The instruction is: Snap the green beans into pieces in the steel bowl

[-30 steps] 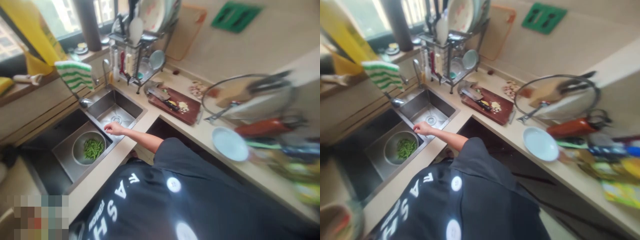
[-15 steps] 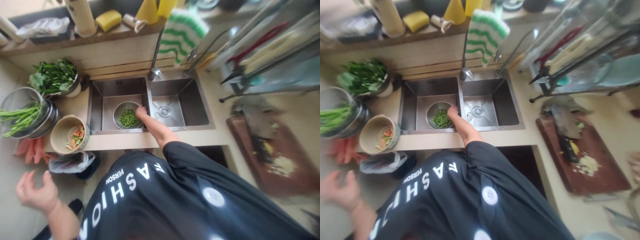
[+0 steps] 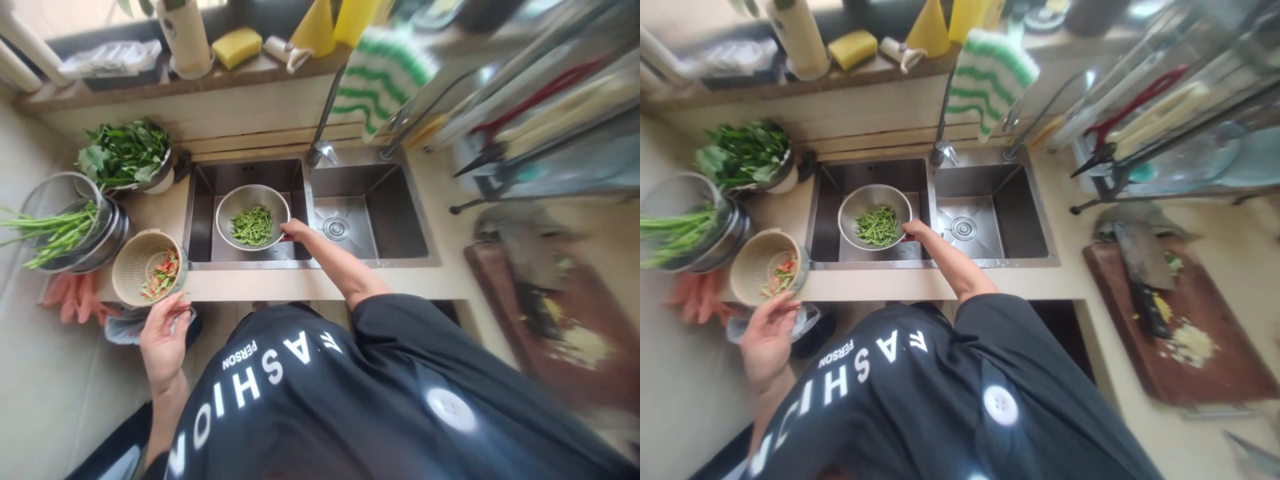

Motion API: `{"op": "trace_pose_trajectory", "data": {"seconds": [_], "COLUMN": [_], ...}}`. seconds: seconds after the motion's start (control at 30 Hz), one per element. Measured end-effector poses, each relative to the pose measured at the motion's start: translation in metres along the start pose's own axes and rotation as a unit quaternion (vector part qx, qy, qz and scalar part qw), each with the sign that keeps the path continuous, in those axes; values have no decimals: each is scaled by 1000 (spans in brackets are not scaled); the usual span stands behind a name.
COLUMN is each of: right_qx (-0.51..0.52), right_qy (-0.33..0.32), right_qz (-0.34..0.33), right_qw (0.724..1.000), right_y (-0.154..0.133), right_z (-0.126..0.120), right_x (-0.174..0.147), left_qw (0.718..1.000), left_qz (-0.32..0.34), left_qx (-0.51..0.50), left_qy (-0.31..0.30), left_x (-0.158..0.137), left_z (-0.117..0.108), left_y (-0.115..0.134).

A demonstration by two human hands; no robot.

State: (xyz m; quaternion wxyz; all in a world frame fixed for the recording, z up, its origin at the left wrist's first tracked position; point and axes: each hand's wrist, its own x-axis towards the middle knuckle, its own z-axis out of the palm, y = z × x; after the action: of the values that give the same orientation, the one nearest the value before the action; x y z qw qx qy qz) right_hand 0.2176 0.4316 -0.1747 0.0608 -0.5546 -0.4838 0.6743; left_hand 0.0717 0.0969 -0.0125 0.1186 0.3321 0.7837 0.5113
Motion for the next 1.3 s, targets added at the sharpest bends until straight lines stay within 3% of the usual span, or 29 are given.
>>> {"op": "trace_pose_trajectory", "data": {"seconds": [0.17, 0.33, 0.4, 0.5, 0.6, 0.7, 0.77, 0.9, 1.0, 1.17, 1.23, 1.3], "right_qx": [122, 247, 266, 270, 278, 302, 289, 193, 220, 431, 471, 496], "right_qy": [49, 130, 199, 354, 479, 551, 581, 611, 625, 587, 591, 611], "right_qz": [-18, -81, -95, -98, -65, -5, 36, 74, 75, 110, 98, 82], "right_qw": [991, 957, 938, 890, 830, 778, 760, 765, 745, 676, 648, 611], "right_y": [6, 29, 48, 87, 128, 166, 190, 234, 267, 327, 352, 374], "right_z": [-43, -63, -76, -92, -95, -87, -81, -67, -48, 7, 30, 51], "right_x": [-61, -147, -187, -248, -298, -336, -360, -415, -451, -487, -501, -520], "left_qw": [990, 933, 908, 874, 848, 829, 814, 784, 742, 658, 628, 579], "left_qz": [-12, -51, -50, -32, -22, -15, -12, -21, -13, 120, 148, 170], "left_qx": [-96, -194, -188, -167, -158, -131, -102, -59, -47, 40, 53, 63], "left_qy": [-102, -297, -371, -455, -506, -544, -571, -617, -669, -742, -762, -795], "left_x": [43, 82, 87, 79, 56, 29, 11, -29, -67, -136, -164, -193], "left_z": [36, 105, 133, 166, 189, 202, 206, 216, 224, 231, 235, 241], "left_y": [-13, 0, 8, 16, 20, 27, 35, 54, 65, 80, 84, 90]}}
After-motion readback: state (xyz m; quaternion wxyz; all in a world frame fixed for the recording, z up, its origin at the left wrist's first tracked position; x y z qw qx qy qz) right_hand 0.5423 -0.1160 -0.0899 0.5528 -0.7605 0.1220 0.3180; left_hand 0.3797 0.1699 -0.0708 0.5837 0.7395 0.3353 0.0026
